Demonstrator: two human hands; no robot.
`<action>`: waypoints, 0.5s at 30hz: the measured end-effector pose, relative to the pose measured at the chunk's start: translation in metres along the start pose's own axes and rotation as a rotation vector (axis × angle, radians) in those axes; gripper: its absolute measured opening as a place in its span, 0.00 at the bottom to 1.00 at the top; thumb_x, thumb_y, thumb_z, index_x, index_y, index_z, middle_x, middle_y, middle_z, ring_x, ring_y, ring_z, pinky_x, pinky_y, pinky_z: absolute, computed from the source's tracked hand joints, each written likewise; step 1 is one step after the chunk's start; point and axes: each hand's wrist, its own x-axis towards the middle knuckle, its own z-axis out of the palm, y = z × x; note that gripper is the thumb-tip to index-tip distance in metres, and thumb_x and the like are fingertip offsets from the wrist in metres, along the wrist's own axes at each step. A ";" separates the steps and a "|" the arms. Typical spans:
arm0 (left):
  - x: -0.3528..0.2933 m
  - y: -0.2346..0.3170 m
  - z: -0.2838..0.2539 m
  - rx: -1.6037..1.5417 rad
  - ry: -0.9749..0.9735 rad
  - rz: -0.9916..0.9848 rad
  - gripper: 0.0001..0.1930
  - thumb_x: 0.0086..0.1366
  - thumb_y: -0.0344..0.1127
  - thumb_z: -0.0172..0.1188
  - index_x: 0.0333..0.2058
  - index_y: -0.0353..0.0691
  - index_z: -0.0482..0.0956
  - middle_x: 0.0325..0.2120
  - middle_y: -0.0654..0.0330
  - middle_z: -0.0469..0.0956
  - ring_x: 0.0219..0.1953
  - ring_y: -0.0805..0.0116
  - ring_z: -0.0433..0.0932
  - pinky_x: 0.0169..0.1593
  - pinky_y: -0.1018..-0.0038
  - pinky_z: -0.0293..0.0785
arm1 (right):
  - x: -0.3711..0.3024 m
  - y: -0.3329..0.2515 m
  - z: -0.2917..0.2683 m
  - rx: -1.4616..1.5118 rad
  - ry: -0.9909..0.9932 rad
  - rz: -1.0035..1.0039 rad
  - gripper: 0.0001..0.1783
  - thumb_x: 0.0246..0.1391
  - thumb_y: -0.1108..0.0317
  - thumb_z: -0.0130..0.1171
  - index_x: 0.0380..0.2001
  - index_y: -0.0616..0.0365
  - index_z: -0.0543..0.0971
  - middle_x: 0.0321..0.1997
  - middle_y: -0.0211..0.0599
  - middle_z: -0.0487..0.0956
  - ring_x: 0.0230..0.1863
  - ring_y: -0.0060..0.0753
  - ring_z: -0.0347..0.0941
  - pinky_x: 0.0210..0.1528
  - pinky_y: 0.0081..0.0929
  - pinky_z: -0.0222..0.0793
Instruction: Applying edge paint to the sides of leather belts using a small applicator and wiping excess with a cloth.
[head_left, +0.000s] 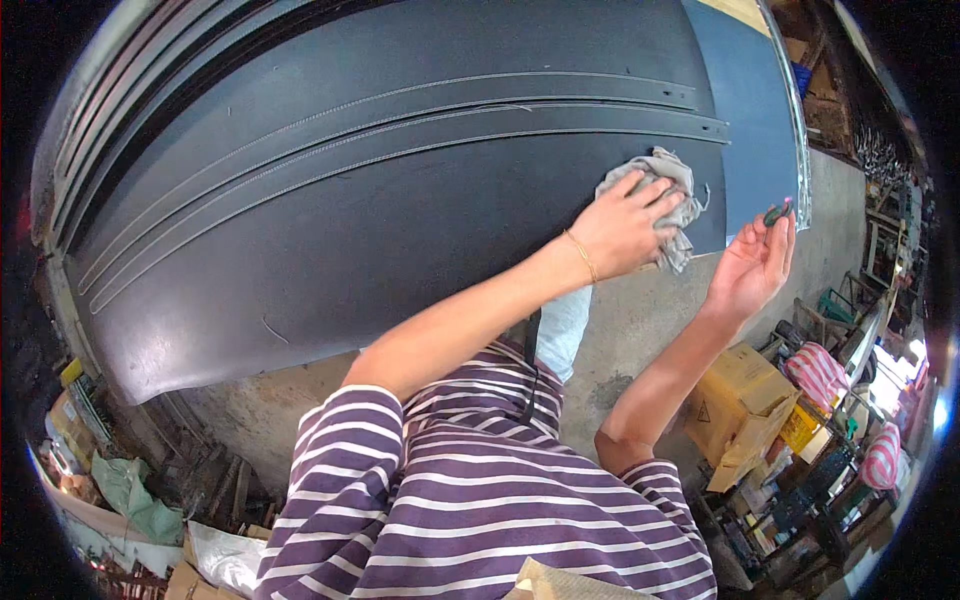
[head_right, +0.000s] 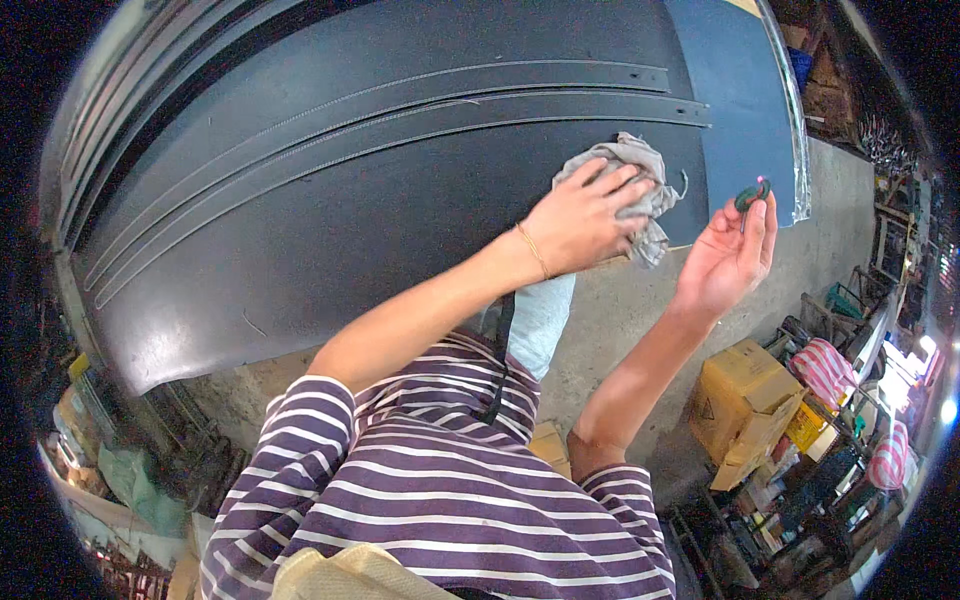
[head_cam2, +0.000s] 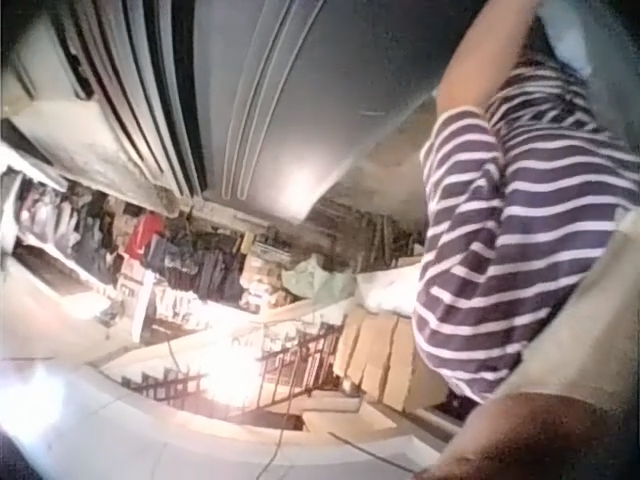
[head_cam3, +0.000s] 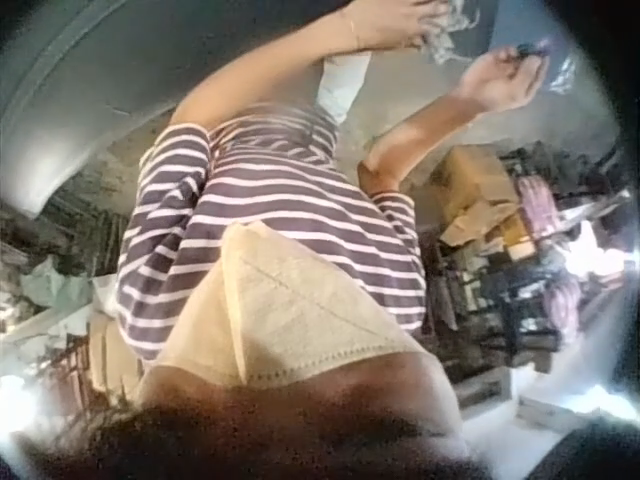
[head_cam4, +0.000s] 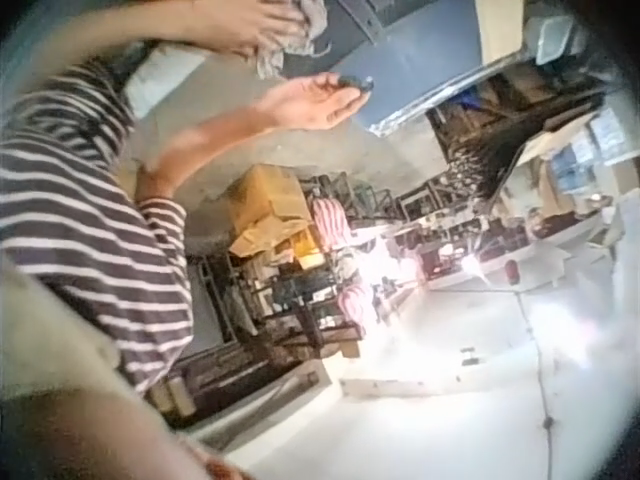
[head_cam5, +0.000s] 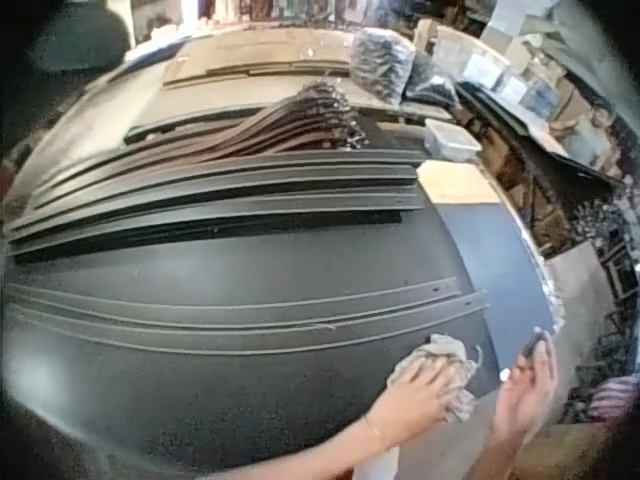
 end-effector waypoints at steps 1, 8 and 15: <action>0.006 -0.006 0.003 0.061 -0.027 0.017 0.21 0.56 0.48 0.66 0.49 0.54 0.81 0.63 0.57 0.68 0.67 0.55 0.62 0.69 0.55 0.55 | 0.001 0.000 -0.009 0.012 0.009 -0.008 0.15 0.66 0.73 0.54 0.53 0.69 0.74 0.42 0.38 0.80 0.34 0.23 0.73 0.34 0.21 0.66; -0.018 -0.031 -0.048 0.335 -0.013 -0.177 0.24 0.65 0.57 0.56 0.56 0.55 0.77 0.66 0.57 0.63 0.70 0.55 0.58 0.70 0.40 0.45 | 0.038 0.071 0.047 -0.023 -0.078 0.093 0.14 0.59 0.77 0.61 0.49 0.69 0.78 0.40 0.40 0.82 0.32 0.25 0.77 0.35 0.21 0.74; -0.085 -0.051 -0.099 0.571 -0.033 -0.551 0.27 0.69 0.54 0.52 0.65 0.56 0.68 0.69 0.56 0.59 0.72 0.54 0.53 0.69 0.37 0.45 | 0.058 0.143 0.066 -0.189 -0.083 -0.108 0.10 0.58 0.75 0.63 0.42 0.68 0.82 0.34 0.36 0.83 0.28 0.19 0.76 0.32 0.16 0.73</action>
